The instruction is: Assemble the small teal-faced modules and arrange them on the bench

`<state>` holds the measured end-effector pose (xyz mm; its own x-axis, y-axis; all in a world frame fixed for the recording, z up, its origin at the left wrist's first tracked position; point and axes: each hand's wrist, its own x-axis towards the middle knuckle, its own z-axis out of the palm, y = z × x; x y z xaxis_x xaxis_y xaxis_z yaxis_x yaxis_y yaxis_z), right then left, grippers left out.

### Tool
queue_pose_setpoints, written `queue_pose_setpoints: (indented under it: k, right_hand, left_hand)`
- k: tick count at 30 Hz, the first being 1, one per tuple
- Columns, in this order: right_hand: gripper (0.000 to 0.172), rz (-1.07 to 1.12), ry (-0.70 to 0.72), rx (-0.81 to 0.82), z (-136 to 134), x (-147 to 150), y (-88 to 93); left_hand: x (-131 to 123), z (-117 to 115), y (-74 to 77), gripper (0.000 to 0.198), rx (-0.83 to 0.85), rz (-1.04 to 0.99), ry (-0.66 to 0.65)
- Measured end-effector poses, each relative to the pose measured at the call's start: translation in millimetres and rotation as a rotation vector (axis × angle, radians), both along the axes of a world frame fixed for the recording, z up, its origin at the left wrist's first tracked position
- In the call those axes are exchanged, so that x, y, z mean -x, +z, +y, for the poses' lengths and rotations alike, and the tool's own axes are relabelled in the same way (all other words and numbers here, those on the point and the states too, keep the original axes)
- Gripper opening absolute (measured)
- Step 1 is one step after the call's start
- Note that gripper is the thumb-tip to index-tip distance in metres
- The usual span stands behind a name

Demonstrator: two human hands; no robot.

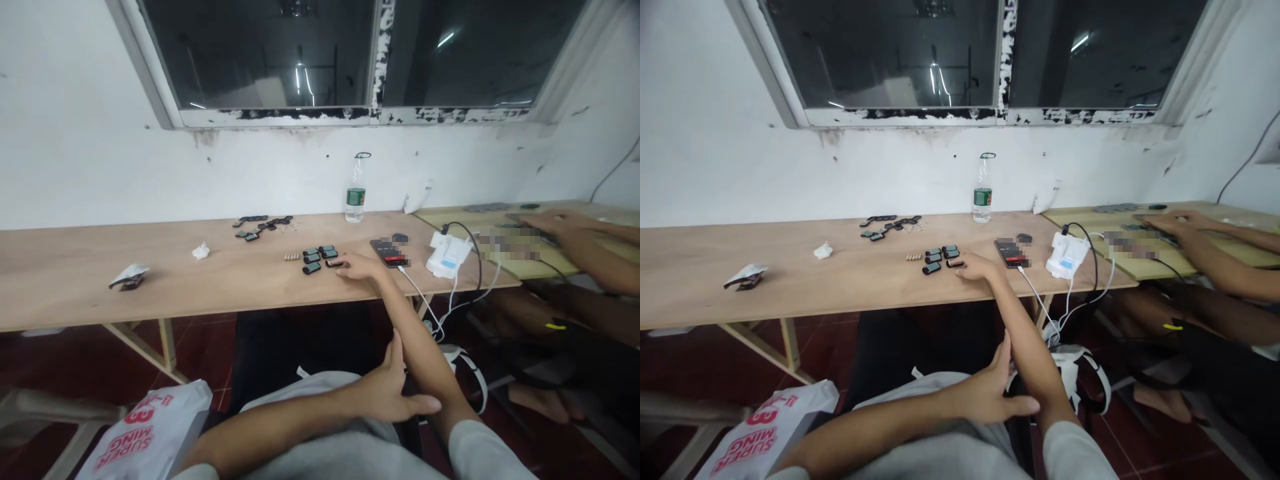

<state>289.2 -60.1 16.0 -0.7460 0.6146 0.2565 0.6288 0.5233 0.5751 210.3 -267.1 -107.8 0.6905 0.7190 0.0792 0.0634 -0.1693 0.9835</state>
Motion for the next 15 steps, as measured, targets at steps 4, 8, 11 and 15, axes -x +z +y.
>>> queue_pose_setpoints:
  k: [4, 8, 11, 15]
  right_hand:
    - [0.044, 0.565, 0.101, 0.501, 4.8, 2.2, -5.6]
    - [0.042, 0.907, 0.186, 0.575, 0.0, 5.5, -1.7]
    - [0.038, 1.05, 0.189, 0.578, -3.9, 4.6, 7.4]
    - [0.022, 1.052, 0.12, 0.599, -8.8, 5.6, 11.8]
  left_hand:
    - [5.1, 23.5, 26.1, 0.125, -0.01, -0.138, -0.008]
    - [11.4, 41.5, 48.6, 0.112, -0.101, -0.246, 0.119]
    - [37.0, 49.1, 76.2, 0.089, -0.144, -0.054, -0.019]
    - [101.7, 74.9, 137.3, 0.05, -0.278, 0.371, -0.539]
